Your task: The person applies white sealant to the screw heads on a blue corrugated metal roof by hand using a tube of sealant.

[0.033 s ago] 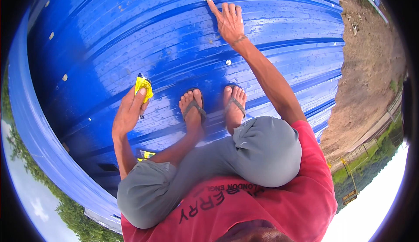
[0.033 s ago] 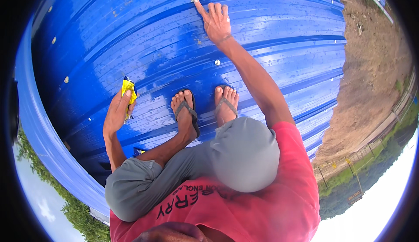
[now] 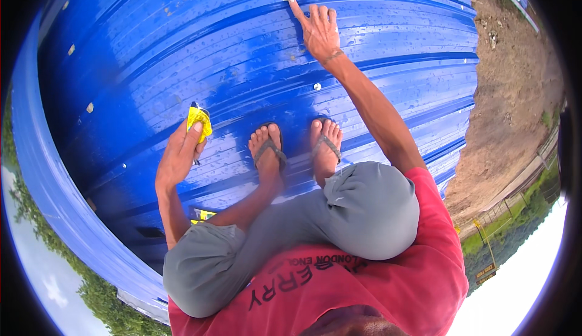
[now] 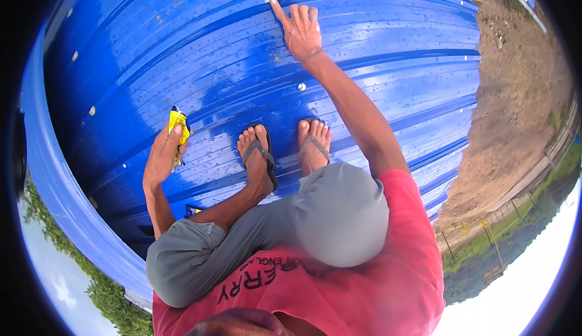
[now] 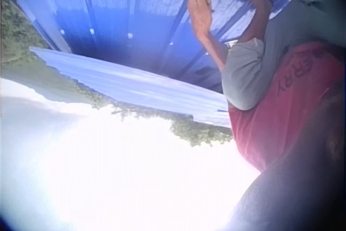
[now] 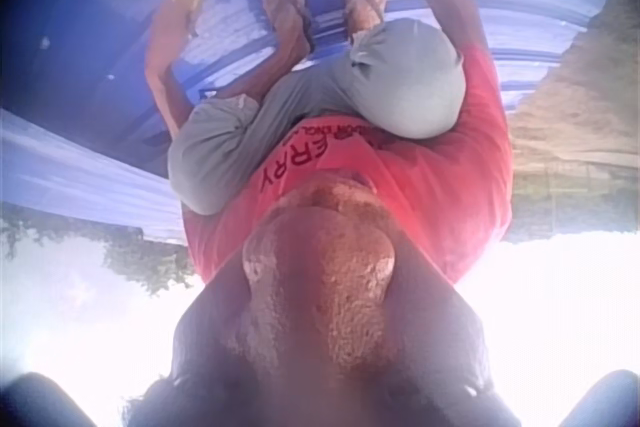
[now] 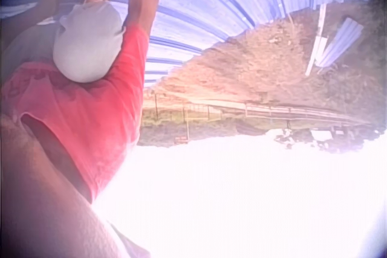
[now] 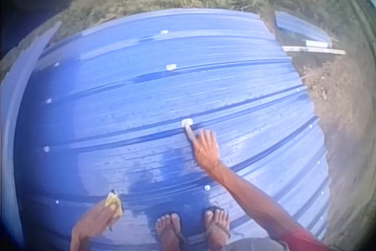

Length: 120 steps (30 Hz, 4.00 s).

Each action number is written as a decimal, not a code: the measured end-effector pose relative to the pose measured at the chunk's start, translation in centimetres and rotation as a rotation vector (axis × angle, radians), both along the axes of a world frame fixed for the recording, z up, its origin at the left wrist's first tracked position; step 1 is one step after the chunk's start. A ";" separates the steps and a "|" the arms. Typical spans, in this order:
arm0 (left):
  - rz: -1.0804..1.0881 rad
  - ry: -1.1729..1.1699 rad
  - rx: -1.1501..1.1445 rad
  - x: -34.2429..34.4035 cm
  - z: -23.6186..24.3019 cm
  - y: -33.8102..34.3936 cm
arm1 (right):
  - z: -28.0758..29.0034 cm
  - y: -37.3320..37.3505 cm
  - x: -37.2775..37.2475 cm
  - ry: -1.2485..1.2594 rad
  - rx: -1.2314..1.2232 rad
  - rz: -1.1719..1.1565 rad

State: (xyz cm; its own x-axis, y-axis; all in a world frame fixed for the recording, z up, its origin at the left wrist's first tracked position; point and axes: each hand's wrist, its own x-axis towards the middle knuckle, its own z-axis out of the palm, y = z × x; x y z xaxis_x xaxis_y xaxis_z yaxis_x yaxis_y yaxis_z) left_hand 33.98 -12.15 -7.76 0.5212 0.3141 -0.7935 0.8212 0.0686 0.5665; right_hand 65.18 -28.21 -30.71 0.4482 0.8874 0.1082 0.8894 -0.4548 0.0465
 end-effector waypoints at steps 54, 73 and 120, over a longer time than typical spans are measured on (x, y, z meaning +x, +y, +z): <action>-0.034 -0.008 0.002 0.6 0.6 -0.7 | 1.5 1.0 -0.7 0.081 0.065 -0.029; -0.012 -0.009 -0.004 -0.2 0.4 -0.1 | 1.0 0.6 -0.5 0.169 0.148 -0.056; -0.025 -0.008 0.007 -0.4 0.4 0.0 | -0.1 -0.1 -1.1 0.120 -0.004 -0.128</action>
